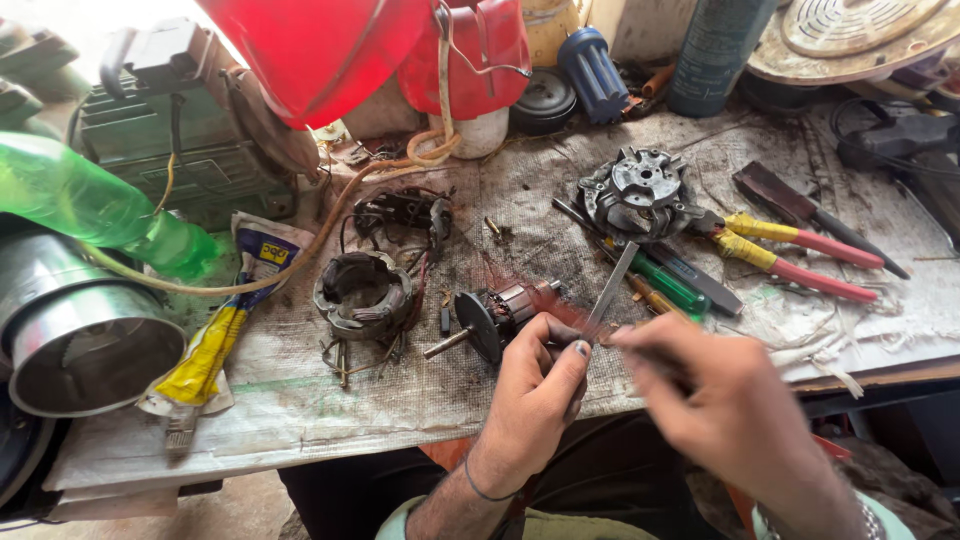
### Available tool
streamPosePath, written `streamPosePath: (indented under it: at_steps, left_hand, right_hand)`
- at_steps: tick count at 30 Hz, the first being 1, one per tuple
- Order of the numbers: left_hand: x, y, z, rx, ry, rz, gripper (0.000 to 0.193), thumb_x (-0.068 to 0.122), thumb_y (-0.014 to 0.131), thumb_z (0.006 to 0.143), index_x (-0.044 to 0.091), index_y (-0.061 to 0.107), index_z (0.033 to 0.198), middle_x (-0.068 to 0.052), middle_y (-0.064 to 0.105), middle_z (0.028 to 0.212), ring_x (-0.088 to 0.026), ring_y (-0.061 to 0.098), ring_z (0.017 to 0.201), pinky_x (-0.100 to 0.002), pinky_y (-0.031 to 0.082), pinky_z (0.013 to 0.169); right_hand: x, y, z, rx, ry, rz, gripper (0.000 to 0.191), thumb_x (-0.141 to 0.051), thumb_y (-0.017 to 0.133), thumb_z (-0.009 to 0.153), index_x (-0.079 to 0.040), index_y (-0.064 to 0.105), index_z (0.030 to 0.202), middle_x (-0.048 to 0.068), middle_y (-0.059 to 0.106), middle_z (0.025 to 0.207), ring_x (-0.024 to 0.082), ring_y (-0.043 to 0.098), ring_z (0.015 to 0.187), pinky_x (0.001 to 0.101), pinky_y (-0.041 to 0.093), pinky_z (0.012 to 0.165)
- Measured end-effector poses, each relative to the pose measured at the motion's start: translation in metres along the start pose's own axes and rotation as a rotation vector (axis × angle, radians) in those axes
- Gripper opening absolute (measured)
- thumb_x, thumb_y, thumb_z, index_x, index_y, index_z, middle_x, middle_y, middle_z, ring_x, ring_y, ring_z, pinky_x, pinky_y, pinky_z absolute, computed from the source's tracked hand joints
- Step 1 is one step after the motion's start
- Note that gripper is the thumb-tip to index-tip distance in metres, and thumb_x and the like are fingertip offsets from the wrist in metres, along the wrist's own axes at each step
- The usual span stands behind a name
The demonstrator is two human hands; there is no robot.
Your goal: The person holds a small cylindrical metal part on a workbench and uses a metal file to smooth its surface. They repeatedly stroke the file along the part, rotating it to work different areas. The person then uses a wire brush to clean the filed surface before continuing to file.
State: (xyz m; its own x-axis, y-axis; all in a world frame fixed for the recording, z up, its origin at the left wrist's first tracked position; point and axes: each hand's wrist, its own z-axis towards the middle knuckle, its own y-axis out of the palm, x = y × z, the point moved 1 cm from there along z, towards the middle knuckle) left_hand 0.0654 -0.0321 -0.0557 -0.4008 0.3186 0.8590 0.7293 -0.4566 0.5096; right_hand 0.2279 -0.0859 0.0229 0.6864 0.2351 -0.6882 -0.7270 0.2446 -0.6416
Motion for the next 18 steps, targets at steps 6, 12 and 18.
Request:
streamPosePath:
  at_steps: [6,12,18]
  left_hand:
    - [0.0021,0.001,-0.0018,0.024,-0.019,0.033,0.01,0.009,0.057,0.103,0.002,0.05,0.1,0.004,0.05,0.063,-0.003,0.042,0.049,-0.021,0.031,0.041]
    - [0.0019,0.0016,-0.0013,0.039,-0.018,0.039,0.008,0.009,0.056,0.102,0.002,0.052,0.101,0.005,0.05,0.062,-0.002,0.041,0.049,-0.021,0.03,0.042]
    - [0.0003,0.0015,-0.002,0.046,0.019,0.098,0.011,0.009,0.058,0.102,0.003,0.052,0.096,0.005,0.05,0.062,-0.002,0.042,0.048,-0.021,0.03,0.041]
  right_hand:
    - [-0.003,-0.0019,0.0,0.314,0.007,-0.428,0.01,-0.008,0.074,0.098,-0.005,0.068,0.105,0.013,0.068,0.072,0.023,0.07,0.061,0.0374,0.05,0.054]
    - [-0.0069,-0.0015,0.0052,0.312,0.051,-0.522,0.014,-0.006,0.075,0.096,-0.003,0.074,0.109,0.017,0.072,0.076,0.026,0.069,0.061,0.0376,0.05,0.055]
    - [-0.005,-0.0006,0.0072,0.084,-0.025,-0.144,0.012,-0.002,0.07,0.086,-0.004,0.072,0.098,0.011,0.08,0.094,0.014,0.077,0.065,0.0278,0.058,0.052]
